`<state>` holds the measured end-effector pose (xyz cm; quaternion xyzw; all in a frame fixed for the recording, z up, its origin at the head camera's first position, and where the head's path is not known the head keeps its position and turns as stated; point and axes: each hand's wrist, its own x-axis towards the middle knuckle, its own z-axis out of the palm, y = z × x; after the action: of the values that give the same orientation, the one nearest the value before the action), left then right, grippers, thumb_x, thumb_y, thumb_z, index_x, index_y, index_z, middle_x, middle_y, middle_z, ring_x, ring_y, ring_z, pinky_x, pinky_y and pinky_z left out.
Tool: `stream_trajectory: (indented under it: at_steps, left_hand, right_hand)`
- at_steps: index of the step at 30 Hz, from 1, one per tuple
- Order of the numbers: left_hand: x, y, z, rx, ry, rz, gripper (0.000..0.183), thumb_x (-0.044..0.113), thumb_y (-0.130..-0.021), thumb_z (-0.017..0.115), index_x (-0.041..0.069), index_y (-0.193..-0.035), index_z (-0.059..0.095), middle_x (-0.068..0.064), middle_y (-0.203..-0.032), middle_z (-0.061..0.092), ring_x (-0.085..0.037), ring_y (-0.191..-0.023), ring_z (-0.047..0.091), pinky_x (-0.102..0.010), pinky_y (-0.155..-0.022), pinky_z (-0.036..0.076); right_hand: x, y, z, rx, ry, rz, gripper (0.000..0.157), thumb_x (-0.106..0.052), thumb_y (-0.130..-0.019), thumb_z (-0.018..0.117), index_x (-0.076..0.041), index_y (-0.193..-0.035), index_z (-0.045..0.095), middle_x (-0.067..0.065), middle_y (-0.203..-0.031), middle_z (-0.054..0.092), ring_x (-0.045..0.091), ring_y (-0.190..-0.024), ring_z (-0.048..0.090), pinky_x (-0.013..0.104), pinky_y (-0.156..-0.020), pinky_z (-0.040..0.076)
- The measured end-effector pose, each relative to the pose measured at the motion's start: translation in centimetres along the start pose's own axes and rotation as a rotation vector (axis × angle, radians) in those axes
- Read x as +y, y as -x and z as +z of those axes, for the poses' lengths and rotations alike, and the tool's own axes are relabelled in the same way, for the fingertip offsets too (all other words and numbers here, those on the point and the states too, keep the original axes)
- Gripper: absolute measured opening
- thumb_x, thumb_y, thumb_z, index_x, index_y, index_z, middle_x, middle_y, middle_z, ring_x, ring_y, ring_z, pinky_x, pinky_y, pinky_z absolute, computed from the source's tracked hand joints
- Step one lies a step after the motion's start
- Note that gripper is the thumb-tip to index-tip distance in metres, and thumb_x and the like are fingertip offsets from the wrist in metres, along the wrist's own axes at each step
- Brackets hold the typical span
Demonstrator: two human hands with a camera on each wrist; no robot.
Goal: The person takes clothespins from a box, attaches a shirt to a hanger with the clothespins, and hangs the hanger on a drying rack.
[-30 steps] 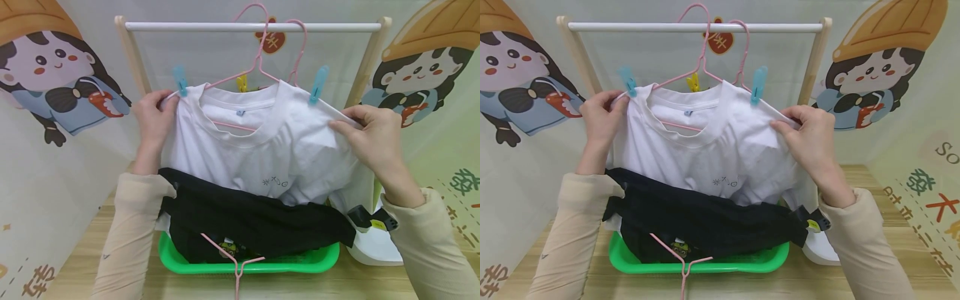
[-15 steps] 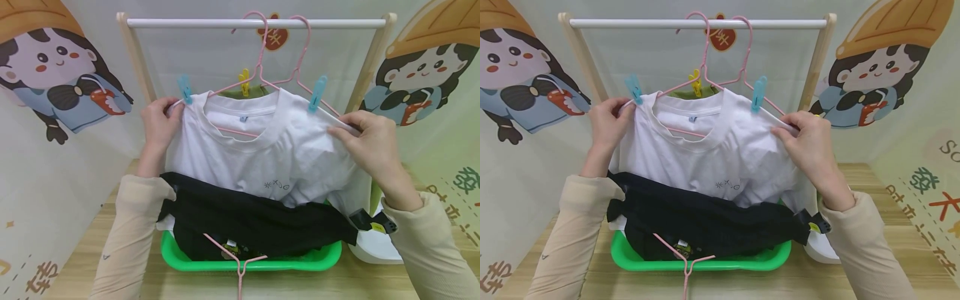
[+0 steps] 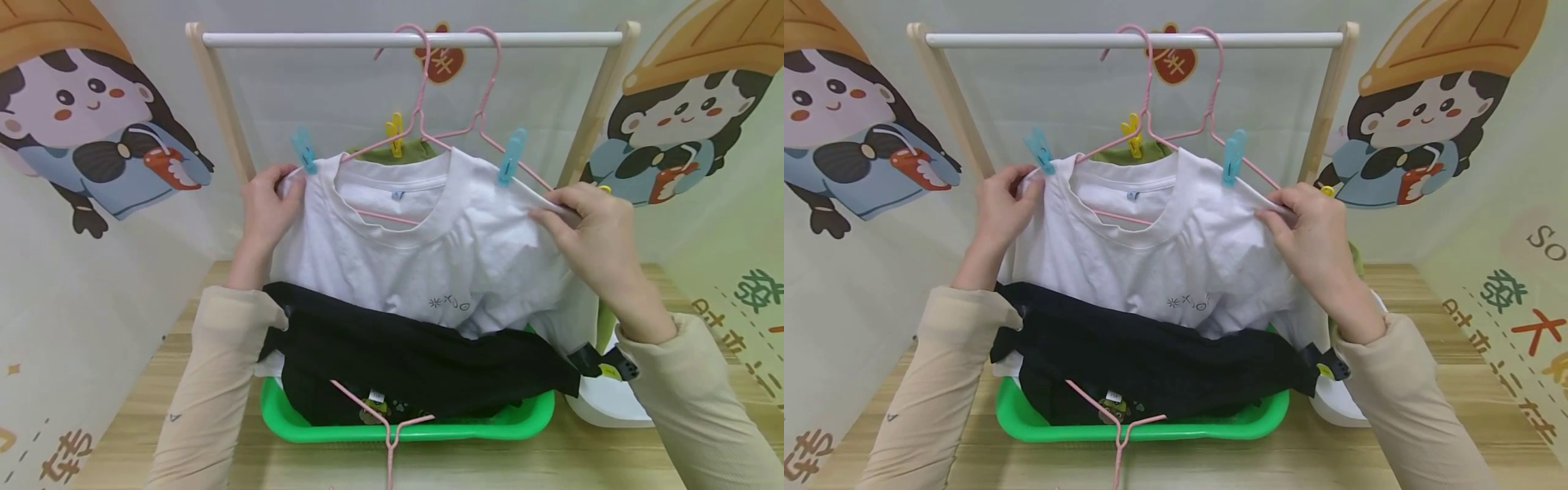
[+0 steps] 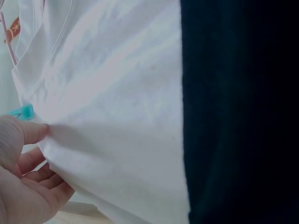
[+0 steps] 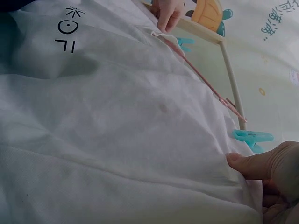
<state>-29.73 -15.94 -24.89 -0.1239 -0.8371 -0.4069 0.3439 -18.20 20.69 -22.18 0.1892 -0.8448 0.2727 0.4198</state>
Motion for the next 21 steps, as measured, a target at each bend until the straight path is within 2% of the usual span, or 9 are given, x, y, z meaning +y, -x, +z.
stream_trajectory:
  at_steps: [6, 15, 21]
  left_hand:
    - [0.0, 0.1, -0.1, -0.018, 0.024, -0.001, 0.026, 0.006, -0.089, 0.056, -0.014, -0.106, 0.062, -0.028, -0.105, 0.062, -0.036, -0.094, 0.057, -0.045, -0.085, 0.045]
    - [-0.4, 0.5, -0.4, -0.041, 0.058, 0.0, 0.029, 0.006, -0.09, 0.056, -0.013, -0.111, 0.059, -0.027, -0.109, 0.06, -0.034, -0.094, 0.055, -0.043, -0.086, 0.045]
    - [-0.7, 1.2, -1.0, -0.061, 0.092, 0.022, 0.028, 0.002, -0.089, 0.057, -0.014, -0.112, 0.058, -0.028, -0.113, 0.059, -0.039, -0.105, 0.056, -0.047, -0.093, 0.044]
  right_hand:
    - [0.3, 0.1, 0.1, 0.024, -0.014, -0.032, 0.012, 0.006, -0.073, 0.076, 0.011, -0.079, 0.068, 0.019, -0.07, 0.064, 0.02, -0.061, 0.051, 0.011, -0.057, 0.031]
    - [0.4, 0.4, 0.1, 0.066, -0.064, -0.073, 0.02, 0.005, -0.071, 0.078, 0.01, -0.088, 0.07, 0.02, -0.077, 0.066, 0.022, -0.066, 0.054, 0.011, -0.061, 0.032]
    - [0.5, 0.7, -0.1, 0.148, -0.167, -0.086, 0.024, 0.009, -0.069, 0.077, 0.008, -0.092, 0.07, 0.019, -0.089, 0.067, 0.006, -0.082, 0.055, 0.009, -0.074, 0.041]
